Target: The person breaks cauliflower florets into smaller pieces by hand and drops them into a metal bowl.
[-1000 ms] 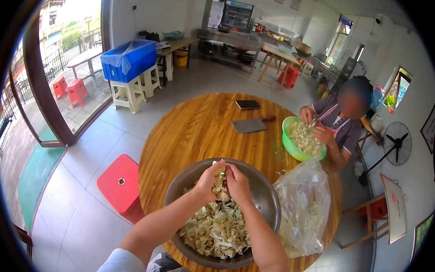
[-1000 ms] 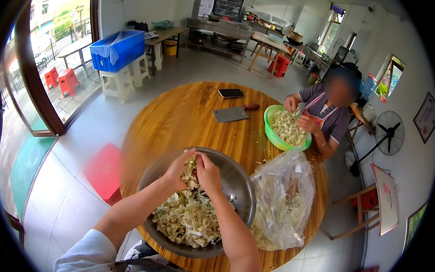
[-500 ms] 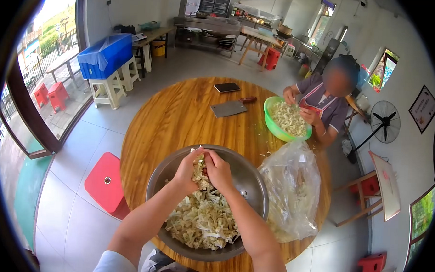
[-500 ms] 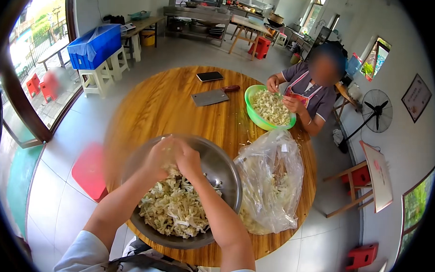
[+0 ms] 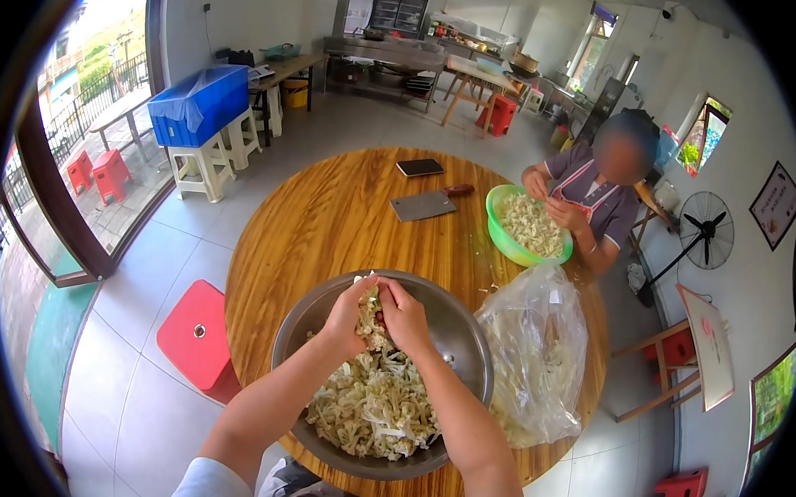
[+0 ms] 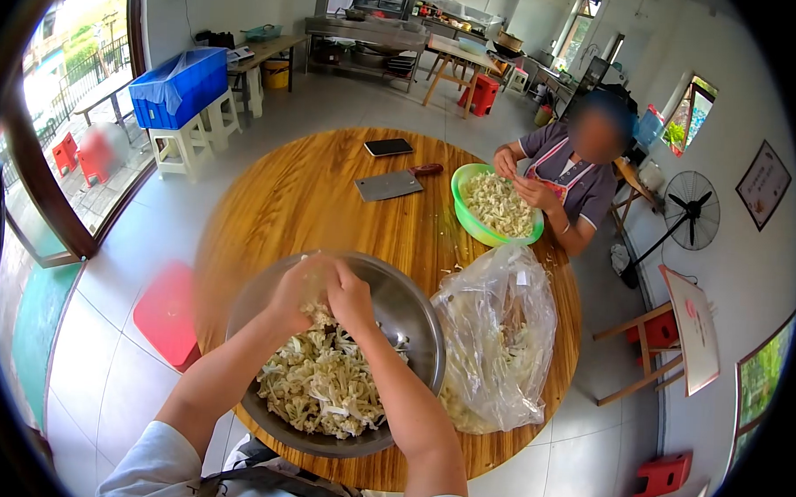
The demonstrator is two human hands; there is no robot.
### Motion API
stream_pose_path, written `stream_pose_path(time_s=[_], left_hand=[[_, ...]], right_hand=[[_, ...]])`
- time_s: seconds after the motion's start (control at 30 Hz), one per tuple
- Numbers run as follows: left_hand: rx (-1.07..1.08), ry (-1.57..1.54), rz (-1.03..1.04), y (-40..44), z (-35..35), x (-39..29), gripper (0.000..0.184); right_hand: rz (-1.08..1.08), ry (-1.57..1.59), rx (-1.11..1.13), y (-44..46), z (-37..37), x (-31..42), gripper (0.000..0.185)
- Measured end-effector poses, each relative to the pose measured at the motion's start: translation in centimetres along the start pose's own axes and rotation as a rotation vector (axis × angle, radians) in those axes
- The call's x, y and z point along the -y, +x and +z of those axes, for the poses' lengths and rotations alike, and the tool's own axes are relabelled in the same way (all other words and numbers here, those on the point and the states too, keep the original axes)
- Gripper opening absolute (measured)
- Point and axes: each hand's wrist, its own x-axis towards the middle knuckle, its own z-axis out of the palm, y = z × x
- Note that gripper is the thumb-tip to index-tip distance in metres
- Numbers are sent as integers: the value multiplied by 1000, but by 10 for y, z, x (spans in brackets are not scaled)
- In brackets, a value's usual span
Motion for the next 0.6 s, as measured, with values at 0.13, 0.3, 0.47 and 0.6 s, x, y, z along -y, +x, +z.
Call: stream_pose_path(time_s=[0.13, 0.3, 0.47, 0.6], left_hand=[[44, 23, -31, -11, 7, -7, 60], [7, -13, -45, -29, 20, -16, 52], [-71, -95, -70, -19, 19, -15, 24], [-105, -96, -69, -29, 27, -20, 24]], right_hand=[[-6, 20, -7, 0, 1, -4, 23], [-24, 86, -38, -2, 3, 3, 24], [18, 126, 16, -1, 0, 8, 24], [31, 87, 3, -5, -1, 15, 25]])
